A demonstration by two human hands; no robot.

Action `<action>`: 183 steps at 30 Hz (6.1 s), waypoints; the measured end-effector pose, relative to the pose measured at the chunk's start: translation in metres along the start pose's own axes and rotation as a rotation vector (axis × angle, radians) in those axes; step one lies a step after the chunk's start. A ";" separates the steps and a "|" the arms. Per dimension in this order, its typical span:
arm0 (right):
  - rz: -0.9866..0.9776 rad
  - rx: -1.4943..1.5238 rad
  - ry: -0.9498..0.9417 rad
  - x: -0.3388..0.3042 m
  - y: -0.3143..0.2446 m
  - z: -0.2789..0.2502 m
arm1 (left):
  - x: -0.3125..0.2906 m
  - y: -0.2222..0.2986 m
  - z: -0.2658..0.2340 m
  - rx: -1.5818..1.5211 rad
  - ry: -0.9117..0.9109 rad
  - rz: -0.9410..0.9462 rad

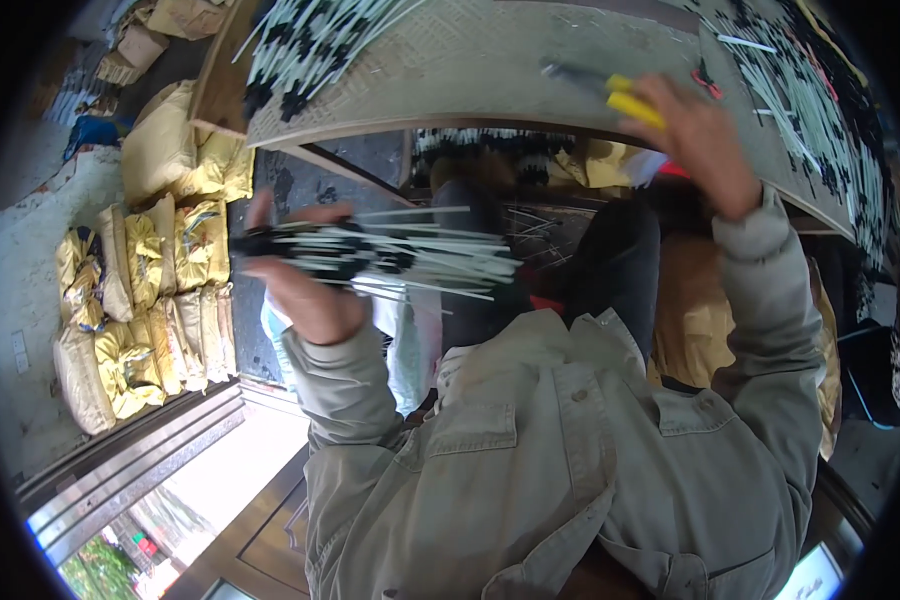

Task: Assembling and securing bundles of small white plastic rods using pliers at a factory workstation.

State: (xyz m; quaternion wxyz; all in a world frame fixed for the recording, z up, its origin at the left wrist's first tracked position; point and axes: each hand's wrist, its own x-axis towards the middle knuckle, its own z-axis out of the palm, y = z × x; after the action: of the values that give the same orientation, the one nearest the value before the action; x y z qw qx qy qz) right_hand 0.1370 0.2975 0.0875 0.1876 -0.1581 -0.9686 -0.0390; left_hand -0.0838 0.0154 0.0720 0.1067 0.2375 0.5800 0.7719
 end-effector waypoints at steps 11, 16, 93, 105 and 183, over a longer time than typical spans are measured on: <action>-0.370 0.651 -0.088 0.007 -0.091 0.034 | -0.039 -0.146 -0.094 -1.266 -0.353 -0.484; -0.396 1.074 -0.022 -0.012 -0.143 0.058 | -0.088 -0.169 -0.048 -1.411 0.195 -0.891; 0.260 1.688 -0.362 -0.052 -0.146 0.025 | -0.088 -0.048 0.006 -0.210 -0.654 -0.499; 0.320 1.601 -0.192 -0.063 -0.158 0.030 | -0.097 -0.042 0.016 0.050 -0.658 0.009; 0.102 1.364 -0.269 -0.031 -0.152 0.029 | -0.067 -0.057 -0.015 -0.384 -0.928 -0.439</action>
State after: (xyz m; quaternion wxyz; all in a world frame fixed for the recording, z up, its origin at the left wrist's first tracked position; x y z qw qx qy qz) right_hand 0.1055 0.1483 0.0467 0.1250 -0.0536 -0.7830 0.6070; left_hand -0.0401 -0.0093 -0.0018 0.5514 0.4028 0.3567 0.6376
